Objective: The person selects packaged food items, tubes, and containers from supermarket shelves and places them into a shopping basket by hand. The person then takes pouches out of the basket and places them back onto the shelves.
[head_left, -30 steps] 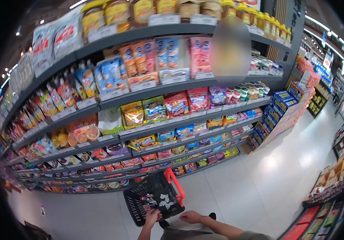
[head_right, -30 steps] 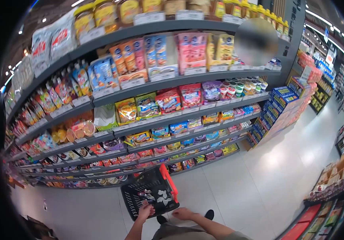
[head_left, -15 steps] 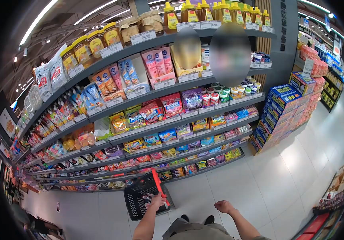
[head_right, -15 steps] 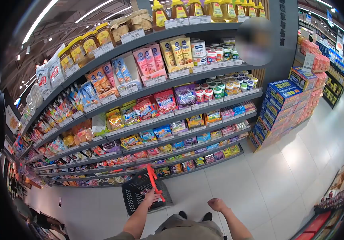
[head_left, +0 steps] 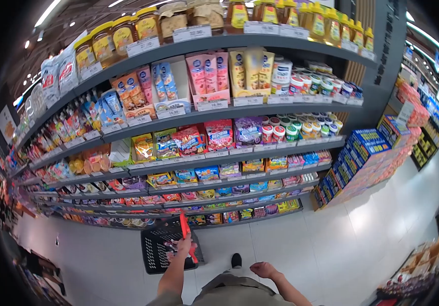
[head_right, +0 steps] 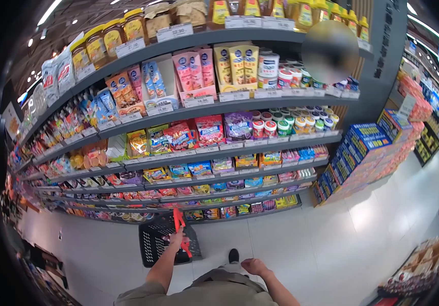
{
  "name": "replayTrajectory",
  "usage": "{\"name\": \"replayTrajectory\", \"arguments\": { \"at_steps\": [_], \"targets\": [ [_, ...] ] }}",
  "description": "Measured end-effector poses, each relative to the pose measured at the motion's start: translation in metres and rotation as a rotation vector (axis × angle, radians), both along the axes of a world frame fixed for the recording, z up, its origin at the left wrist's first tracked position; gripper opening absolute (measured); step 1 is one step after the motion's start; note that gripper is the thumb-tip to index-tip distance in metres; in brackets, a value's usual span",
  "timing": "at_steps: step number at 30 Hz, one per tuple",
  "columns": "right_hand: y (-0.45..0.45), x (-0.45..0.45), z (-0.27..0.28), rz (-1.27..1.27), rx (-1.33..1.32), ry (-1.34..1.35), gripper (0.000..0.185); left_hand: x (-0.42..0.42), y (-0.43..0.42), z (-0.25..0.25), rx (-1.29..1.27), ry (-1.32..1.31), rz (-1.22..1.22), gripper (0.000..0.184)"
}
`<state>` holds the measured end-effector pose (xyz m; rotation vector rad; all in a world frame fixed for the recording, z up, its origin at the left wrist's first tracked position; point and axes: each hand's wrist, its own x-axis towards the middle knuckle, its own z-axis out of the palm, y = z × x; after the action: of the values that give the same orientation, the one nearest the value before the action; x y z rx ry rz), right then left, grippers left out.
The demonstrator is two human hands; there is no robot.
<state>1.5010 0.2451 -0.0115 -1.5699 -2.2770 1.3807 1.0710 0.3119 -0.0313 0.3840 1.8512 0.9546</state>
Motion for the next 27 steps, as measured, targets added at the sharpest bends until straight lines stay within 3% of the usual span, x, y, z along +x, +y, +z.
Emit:
{"name": "replayTrajectory", "arguments": {
  "at_steps": [4,5,8,10,11,16,18,21,26,27],
  "targets": [
    [0.038,0.010,0.020,0.061,0.004,-0.097,0.037,0.009,0.007,0.001,0.054,-0.119,0.129,0.068],
    [0.049,0.011,0.022,0.068,0.000,-0.103,0.037,0.014,0.007,0.005,0.035,-0.042,0.124,0.071],
    [0.082,0.014,0.018,0.127,0.150,-0.129,0.030,0.015,0.008,0.012,-0.046,-0.032,0.079,0.074],
    [0.103,0.012,0.008,0.039,0.193,-0.079,0.028,0.016,0.010,0.011,-0.011,-0.064,0.114,0.074],
    [0.114,0.012,0.008,0.152,0.308,-0.095,0.024,0.019,0.009,0.011,0.033,-0.094,0.150,0.074],
    [0.150,-0.016,0.031,0.223,0.268,-0.118,0.024,0.041,0.019,0.024,-0.014,0.000,0.200,0.071],
    [0.160,-0.020,0.032,0.158,0.221,0.038,0.025,0.048,0.027,0.025,-0.059,0.016,0.243,0.070],
    [0.174,-0.015,0.034,0.189,0.168,0.056,0.025,0.066,0.029,0.027,-0.067,-0.006,0.267,0.070],
    [0.206,0.014,0.033,0.304,0.173,0.092,0.026,0.101,0.043,0.027,-0.091,0.269,0.261,0.076],
    [0.212,0.023,0.033,0.315,0.172,0.103,0.026,0.107,0.046,0.031,-0.115,0.215,0.252,0.079]
  ]
}}
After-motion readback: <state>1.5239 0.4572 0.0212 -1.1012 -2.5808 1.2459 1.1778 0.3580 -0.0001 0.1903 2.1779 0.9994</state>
